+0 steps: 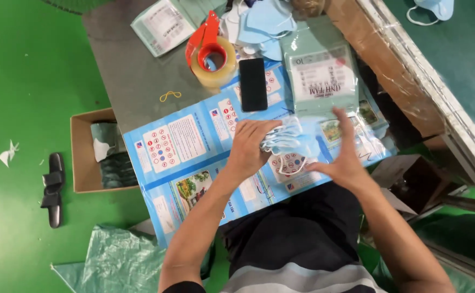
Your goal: The person picks up face masks from a conveyor belt, gathers them into a stack, and slides the stack into a plastic pouch by hand.
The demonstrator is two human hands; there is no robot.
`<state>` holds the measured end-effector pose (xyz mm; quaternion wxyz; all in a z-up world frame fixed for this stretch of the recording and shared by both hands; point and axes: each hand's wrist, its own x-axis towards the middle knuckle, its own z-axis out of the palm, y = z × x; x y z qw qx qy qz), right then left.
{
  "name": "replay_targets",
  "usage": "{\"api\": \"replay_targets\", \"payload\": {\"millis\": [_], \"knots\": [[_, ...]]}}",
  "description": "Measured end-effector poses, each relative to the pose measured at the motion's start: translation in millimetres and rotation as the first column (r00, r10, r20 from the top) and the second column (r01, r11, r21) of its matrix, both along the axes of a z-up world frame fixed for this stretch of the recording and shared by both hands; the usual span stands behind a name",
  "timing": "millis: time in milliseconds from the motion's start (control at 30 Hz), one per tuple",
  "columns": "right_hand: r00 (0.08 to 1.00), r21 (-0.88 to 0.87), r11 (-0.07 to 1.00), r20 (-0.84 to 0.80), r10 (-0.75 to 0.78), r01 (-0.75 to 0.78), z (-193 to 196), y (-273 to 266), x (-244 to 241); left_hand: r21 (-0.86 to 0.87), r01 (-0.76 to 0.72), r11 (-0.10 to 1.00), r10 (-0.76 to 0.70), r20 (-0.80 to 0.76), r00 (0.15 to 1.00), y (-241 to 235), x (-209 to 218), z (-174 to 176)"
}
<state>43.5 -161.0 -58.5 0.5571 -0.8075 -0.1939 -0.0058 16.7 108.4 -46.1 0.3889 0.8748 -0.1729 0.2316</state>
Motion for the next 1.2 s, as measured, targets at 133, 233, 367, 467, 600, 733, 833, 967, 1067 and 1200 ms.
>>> {"api": "replay_targets", "payload": {"millis": [133,233,367,467,600,733,833,967,1067,1200], "knots": [[0.974,-0.125,0.978,0.138,0.181,-0.164,-59,24,10,-0.183,0.132,0.974,-0.181,-0.288,0.94,8,1,-42],[0.96,-0.223,0.952,0.139,0.245,-0.211,-88,38,22,-0.313,0.017,0.95,-0.148,-0.401,0.904,6,-6,-79],[0.927,-0.488,0.852,0.195,0.319,-0.191,-52,51,16,-0.033,0.023,0.999,-0.035,-0.449,0.893,17,-14,-137],[0.914,-0.316,0.942,0.336,0.226,-0.117,-38,57,19,-0.028,0.103,0.994,-0.106,-0.364,0.925,15,-16,-73],[0.908,-0.187,0.923,0.198,0.37,-0.336,-63,54,12,-0.126,0.04,0.991,-0.087,-0.396,0.914,7,-14,-55],[0.971,-0.059,0.971,-0.078,0.225,-0.23,-59,57,13,-0.408,-0.088,0.909,-0.101,-0.419,0.902,5,-13,-80],[0.967,-0.129,0.958,-0.042,0.252,-0.255,-60,57,2,-0.349,-0.082,0.934,-0.077,-0.417,0.906,5,-23,-125],[0.959,-0.053,0.98,0.199,0.2,-0.194,-56,61,5,-0.347,0.01,0.938,-0.108,-0.264,0.959,5,-23,-98],[0.903,0.049,0.935,-0.245,0.353,-0.352,-57,64,-1,-0.214,-0.085,0.973,0.035,-0.231,0.972,1,-20,-68],[0.929,0.104,0.968,-0.274,0.25,-0.229,-98,58,6,-0.348,-0.196,0.917,-0.015,-0.52,0.854,-1,-31,-113]]}}
